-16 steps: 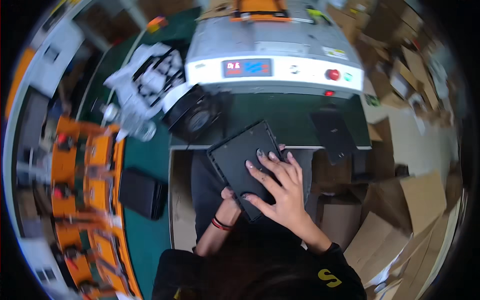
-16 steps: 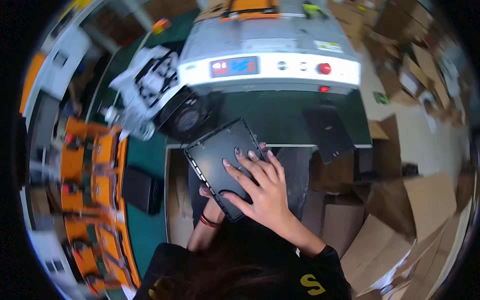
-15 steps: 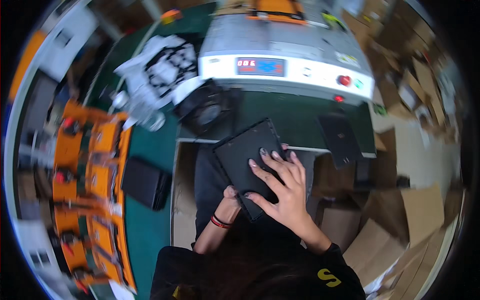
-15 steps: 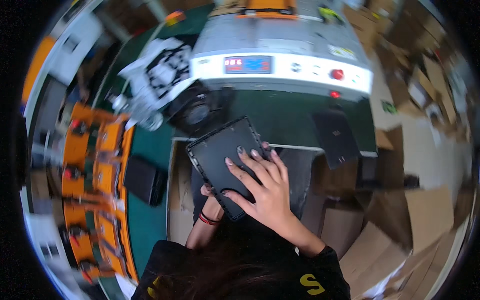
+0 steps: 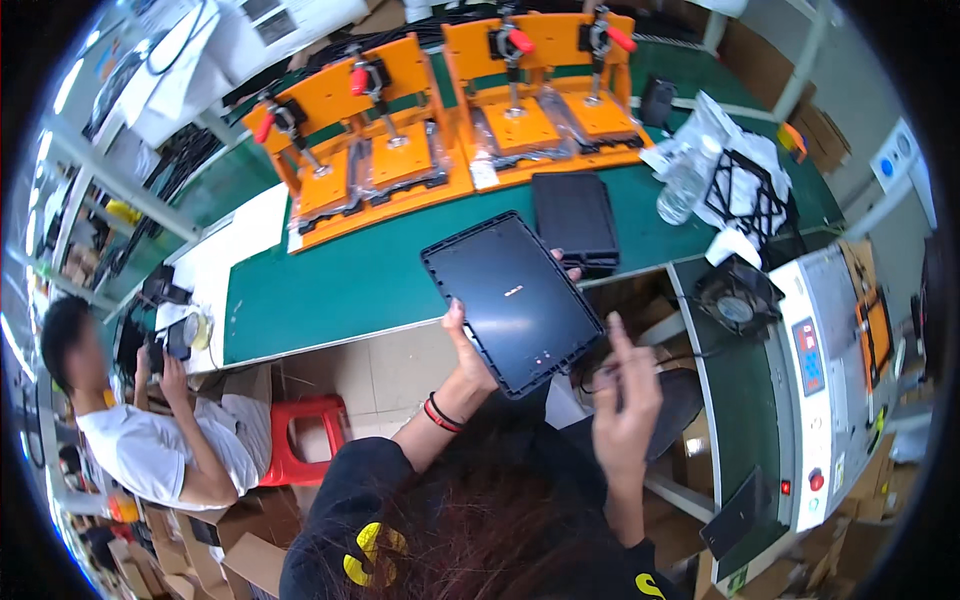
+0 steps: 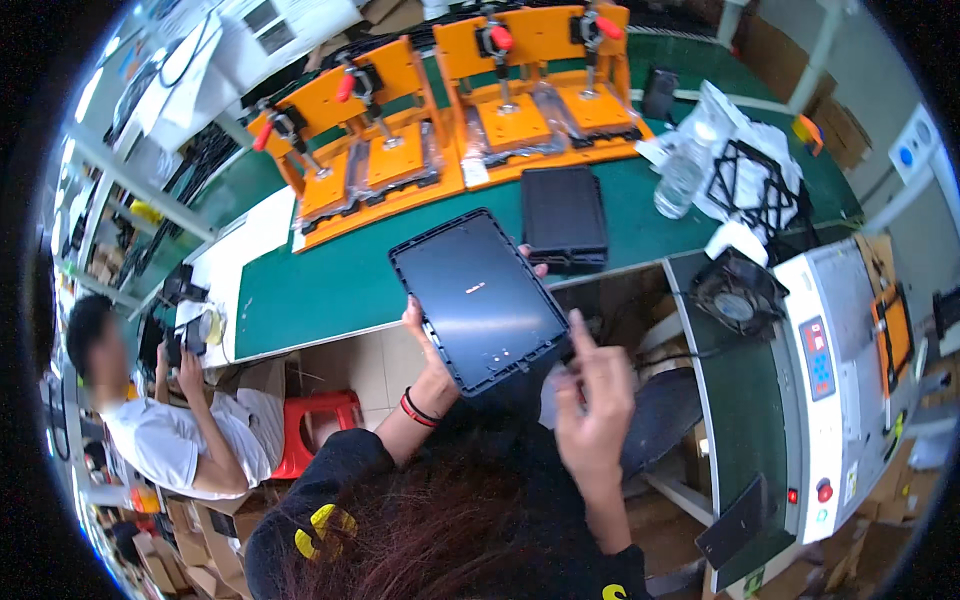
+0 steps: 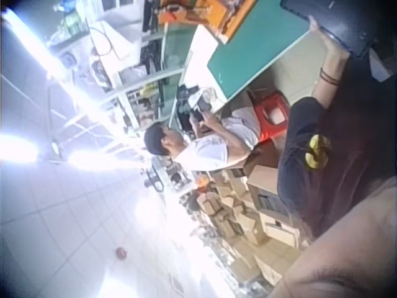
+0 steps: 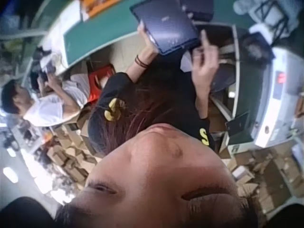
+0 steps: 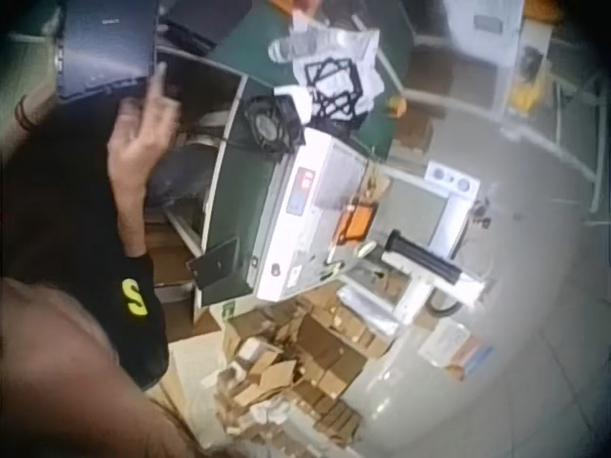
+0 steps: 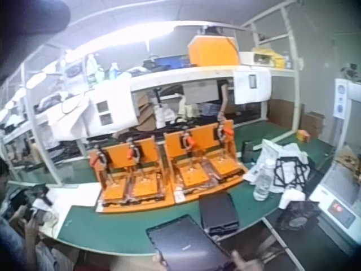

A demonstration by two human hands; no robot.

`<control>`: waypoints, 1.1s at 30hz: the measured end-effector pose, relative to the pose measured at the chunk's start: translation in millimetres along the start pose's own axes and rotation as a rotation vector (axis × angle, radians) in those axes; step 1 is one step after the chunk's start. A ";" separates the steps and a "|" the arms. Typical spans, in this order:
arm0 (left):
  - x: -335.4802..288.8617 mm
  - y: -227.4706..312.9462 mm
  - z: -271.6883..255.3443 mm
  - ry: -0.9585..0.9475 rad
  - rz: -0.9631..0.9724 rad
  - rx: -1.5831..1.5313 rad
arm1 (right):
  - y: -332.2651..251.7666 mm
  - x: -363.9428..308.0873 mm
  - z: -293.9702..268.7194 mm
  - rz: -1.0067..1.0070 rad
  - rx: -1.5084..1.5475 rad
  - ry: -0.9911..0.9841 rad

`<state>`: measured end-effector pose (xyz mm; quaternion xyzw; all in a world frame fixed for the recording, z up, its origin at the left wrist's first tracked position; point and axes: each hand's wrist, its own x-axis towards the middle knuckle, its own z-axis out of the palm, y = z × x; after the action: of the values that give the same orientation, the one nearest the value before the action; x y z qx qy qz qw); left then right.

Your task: The person assembles black rectangular electronic devices by placing them into orange clamping jigs and operating a lever. They then move the devices to a testing station, attach a frame, and place the finished units into cardboard boxes. The process is repeated for multiple units.

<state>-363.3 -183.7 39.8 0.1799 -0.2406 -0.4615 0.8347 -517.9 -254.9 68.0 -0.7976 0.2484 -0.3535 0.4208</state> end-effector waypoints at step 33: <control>119.3 351.7 -192.9 0.438 1.367 2.106 | 51.4 86.7 134.6 0.260 0.701 0.100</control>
<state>41.4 -91.7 93.6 0.6645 -0.3902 0.5130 0.3781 -364.6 -275.2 2.0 -0.5488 0.2316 -0.3992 0.6970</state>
